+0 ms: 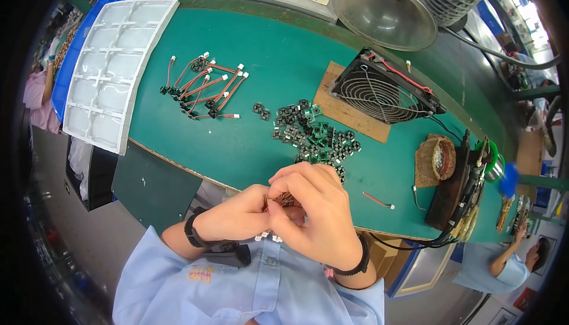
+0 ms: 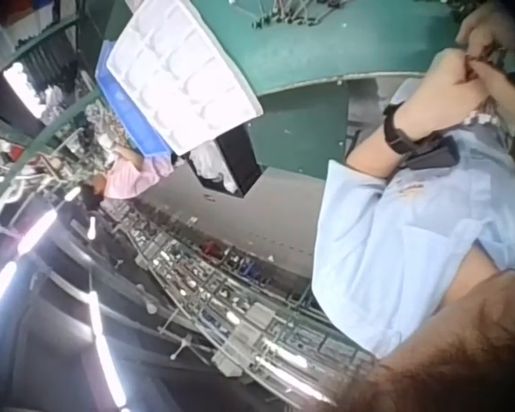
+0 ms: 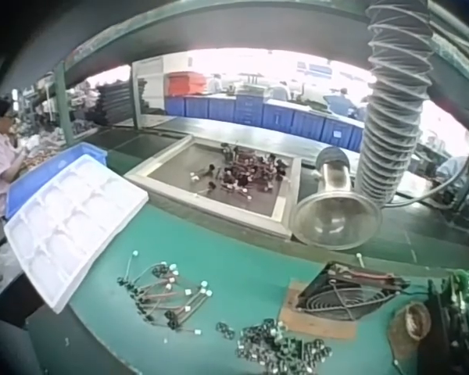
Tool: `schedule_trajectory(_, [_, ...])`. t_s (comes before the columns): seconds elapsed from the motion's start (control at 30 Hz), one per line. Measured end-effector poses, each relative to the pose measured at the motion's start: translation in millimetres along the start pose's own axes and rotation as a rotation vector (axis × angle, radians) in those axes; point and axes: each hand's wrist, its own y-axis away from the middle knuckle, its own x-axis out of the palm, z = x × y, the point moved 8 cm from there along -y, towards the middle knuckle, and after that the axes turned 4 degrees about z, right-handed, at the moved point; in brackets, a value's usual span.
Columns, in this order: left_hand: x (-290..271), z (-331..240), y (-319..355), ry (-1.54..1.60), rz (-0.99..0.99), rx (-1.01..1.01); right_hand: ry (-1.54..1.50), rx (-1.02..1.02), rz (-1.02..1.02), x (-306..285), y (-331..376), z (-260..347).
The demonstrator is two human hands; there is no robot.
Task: Soldering wires to small electronic components and organizing them at a factory workbench.
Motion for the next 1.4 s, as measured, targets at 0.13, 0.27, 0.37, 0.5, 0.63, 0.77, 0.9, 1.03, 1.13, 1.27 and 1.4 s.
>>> schedule_trajectory(0.13, [-1,-2,0,-0.016,-0.023,0.028,0.007,-0.029,0.007,-1,-2,1])
schedule_trajectory(0.27, [-2,-3,-2,-0.101,-0.042,0.043,0.011,-0.043,0.007,-1,-3,4])
schedule_trajectory(0.37, [-2,-5,-2,-0.086,-0.061,0.052,0.021,-0.051,-0.023,-2,-2,3])
schedule_trajectory(0.5, [-3,-9,-2,-0.123,-0.080,0.093,0.018,-0.028,-0.035,-3,-1,3])
schedule_trajectory(0.63, [-4,-9,-2,-0.154,-0.094,0.106,0.009,-0.014,-0.034,-3,0,2])
schedule_trajectory(0.77, [-4,-10,-3,-0.154,-0.103,0.096,-0.012,0.001,-0.032,-2,0,-1])
schedule_trajectory(0.9, [-4,-7,-2,-0.139,-0.102,0.097,-0.022,0.007,-0.038,-2,1,-2])
schedule_trajectory(1.03, [-4,-8,-2,-0.144,-0.101,0.102,-0.040,0.008,-0.029,-1,1,-3])
schedule_trajectory(1.13, [-3,-8,-2,-0.155,-0.105,0.101,-0.050,0.016,-0.023,-2,2,-4])
schedule_trajectory(1.27, [-3,-8,-2,-0.164,-0.108,0.090,-0.067,0.027,-0.015,-1,3,-6])
schedule_trajectory(1.4, [-3,-6,-2,-0.161,-0.103,0.079,-0.079,0.026,-0.013,-1,4,-6])
